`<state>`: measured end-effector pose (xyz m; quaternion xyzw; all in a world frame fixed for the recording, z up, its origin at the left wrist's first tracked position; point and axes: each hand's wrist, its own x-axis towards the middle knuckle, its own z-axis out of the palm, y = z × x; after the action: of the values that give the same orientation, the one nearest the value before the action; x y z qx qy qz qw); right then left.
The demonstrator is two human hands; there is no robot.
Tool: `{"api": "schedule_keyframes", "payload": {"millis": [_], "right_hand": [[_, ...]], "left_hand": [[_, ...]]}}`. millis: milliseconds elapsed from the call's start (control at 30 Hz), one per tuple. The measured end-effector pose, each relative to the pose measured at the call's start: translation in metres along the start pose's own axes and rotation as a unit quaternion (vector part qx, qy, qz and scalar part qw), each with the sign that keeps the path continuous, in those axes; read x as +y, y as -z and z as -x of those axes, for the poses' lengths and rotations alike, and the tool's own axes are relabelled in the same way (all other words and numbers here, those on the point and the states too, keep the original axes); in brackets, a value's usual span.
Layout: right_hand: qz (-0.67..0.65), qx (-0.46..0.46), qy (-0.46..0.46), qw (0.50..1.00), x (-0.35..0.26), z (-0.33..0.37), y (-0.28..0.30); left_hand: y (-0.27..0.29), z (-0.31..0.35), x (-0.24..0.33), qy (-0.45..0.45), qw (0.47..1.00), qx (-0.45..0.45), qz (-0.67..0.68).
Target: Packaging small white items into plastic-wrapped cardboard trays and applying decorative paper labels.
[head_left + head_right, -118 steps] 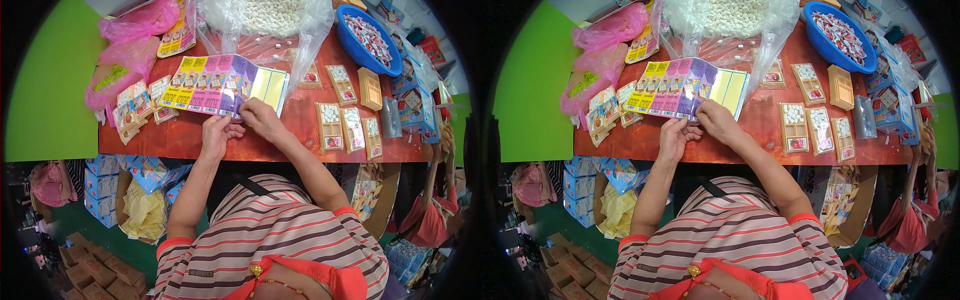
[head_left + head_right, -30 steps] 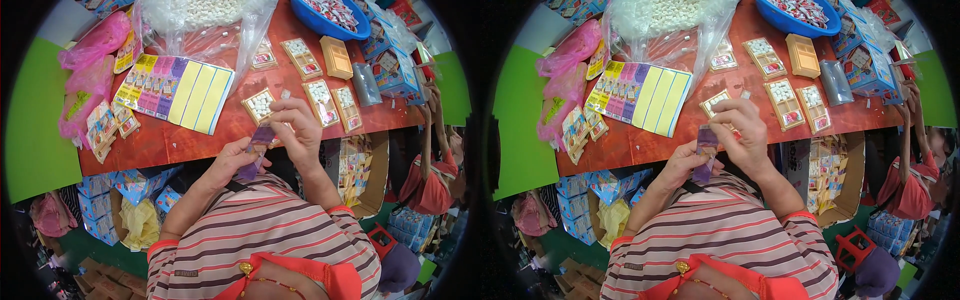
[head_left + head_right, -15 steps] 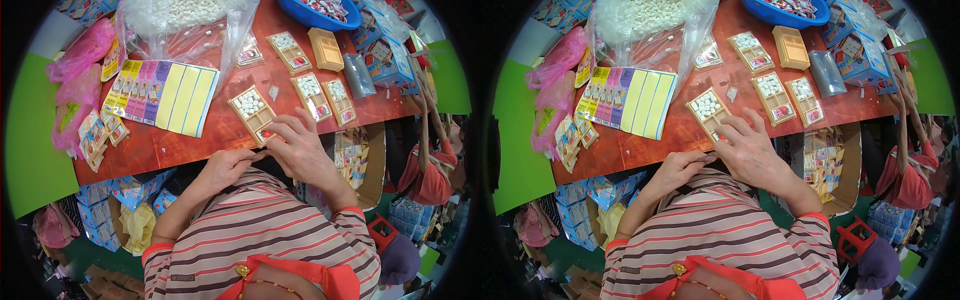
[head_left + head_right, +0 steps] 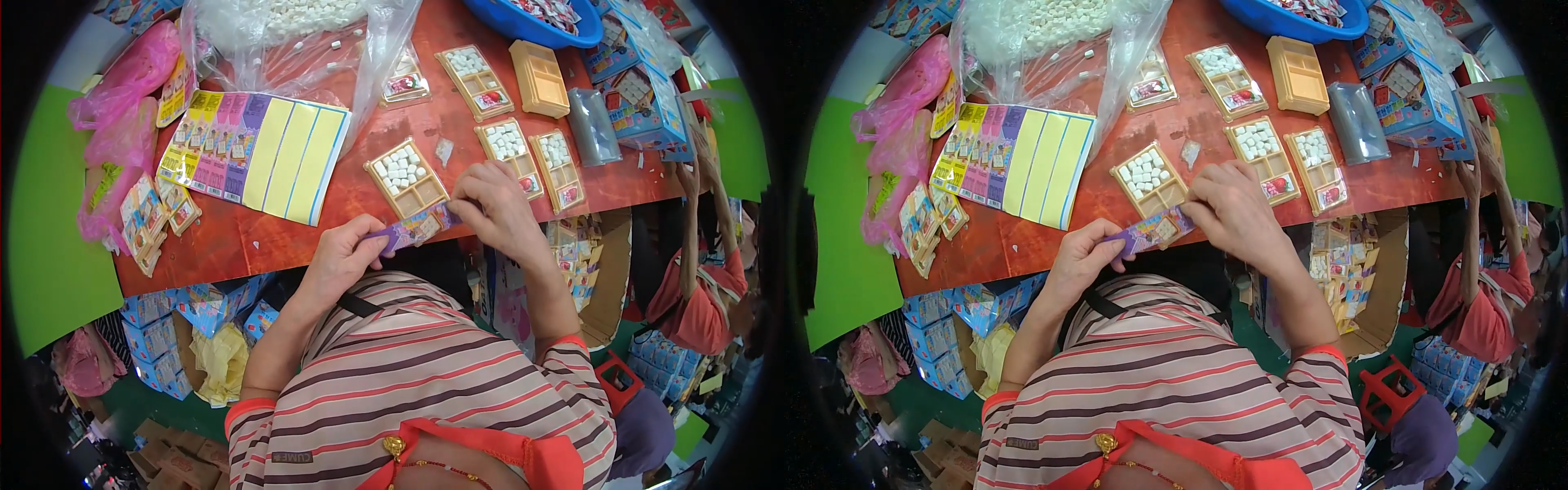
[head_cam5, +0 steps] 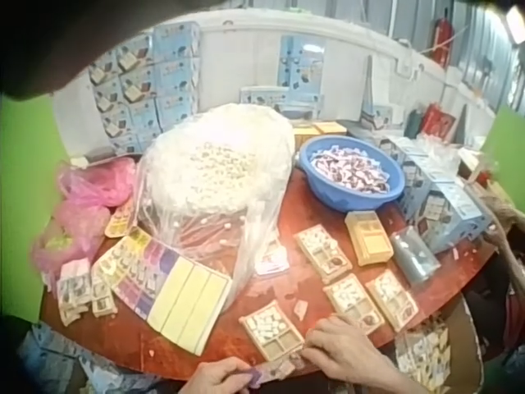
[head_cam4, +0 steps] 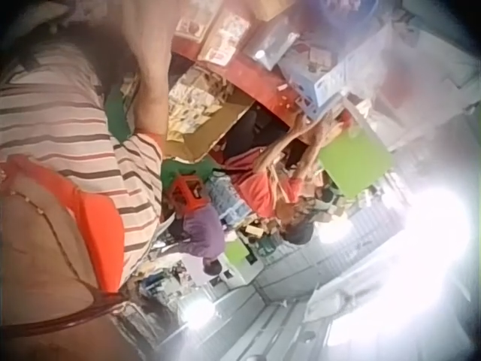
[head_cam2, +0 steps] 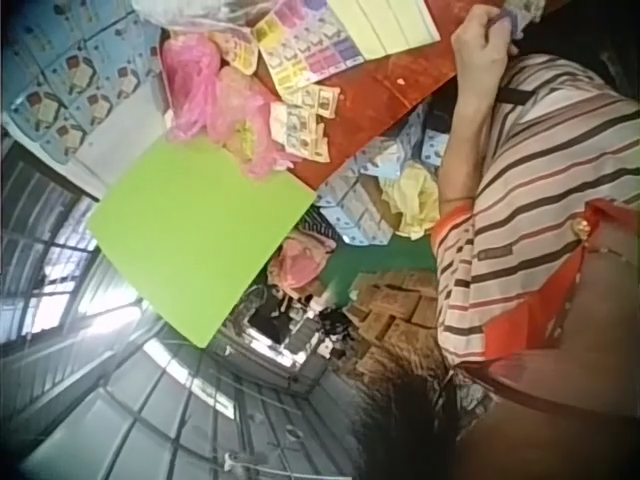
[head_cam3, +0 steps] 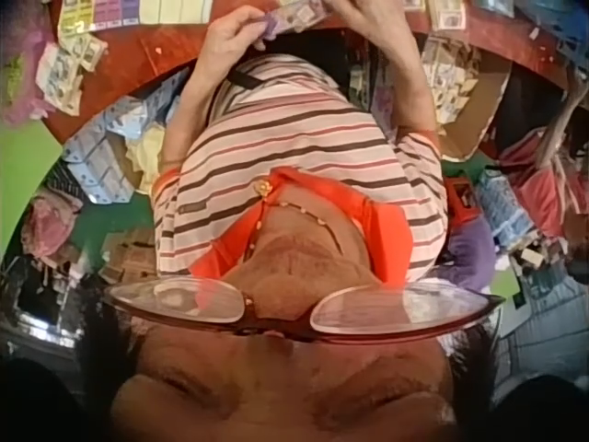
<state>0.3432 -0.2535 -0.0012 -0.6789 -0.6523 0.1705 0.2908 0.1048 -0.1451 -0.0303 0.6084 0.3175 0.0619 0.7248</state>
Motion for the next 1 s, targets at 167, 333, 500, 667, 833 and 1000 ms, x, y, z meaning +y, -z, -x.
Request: {"api": "schedule_keyframes", "payload": {"millis": [167,333,500,667,833,1000], "right_hand": [[0.035,-0.015,-0.007,0.999,0.02,-0.018,-0.012],[0.092,-0.019,0.0,0.996,0.024,-0.029,-0.016],[0.134,-0.024,0.015,0.991,0.031,-0.036,-0.021],[0.165,-0.041,0.015,0.985,0.038,-0.041,-0.031],[0.177,-0.046,0.016,0.983,0.039,-0.043,-0.033],[0.184,-0.071,0.005,0.98,0.039,-0.045,-0.033]], "left_hand": [[-0.001,-0.016,-0.002,-0.126,0.96,0.083,-0.235],[-0.005,-0.028,-0.006,-0.19,0.901,0.144,-0.363],[-0.011,-0.032,-0.009,-0.207,0.849,0.184,-0.451],[-0.012,-0.038,-0.01,-0.215,0.806,0.202,-0.513],[-0.013,-0.04,-0.009,-0.203,0.774,0.199,-0.565],[-0.006,-0.043,-0.002,-0.126,0.831,0.163,-0.517]]}}
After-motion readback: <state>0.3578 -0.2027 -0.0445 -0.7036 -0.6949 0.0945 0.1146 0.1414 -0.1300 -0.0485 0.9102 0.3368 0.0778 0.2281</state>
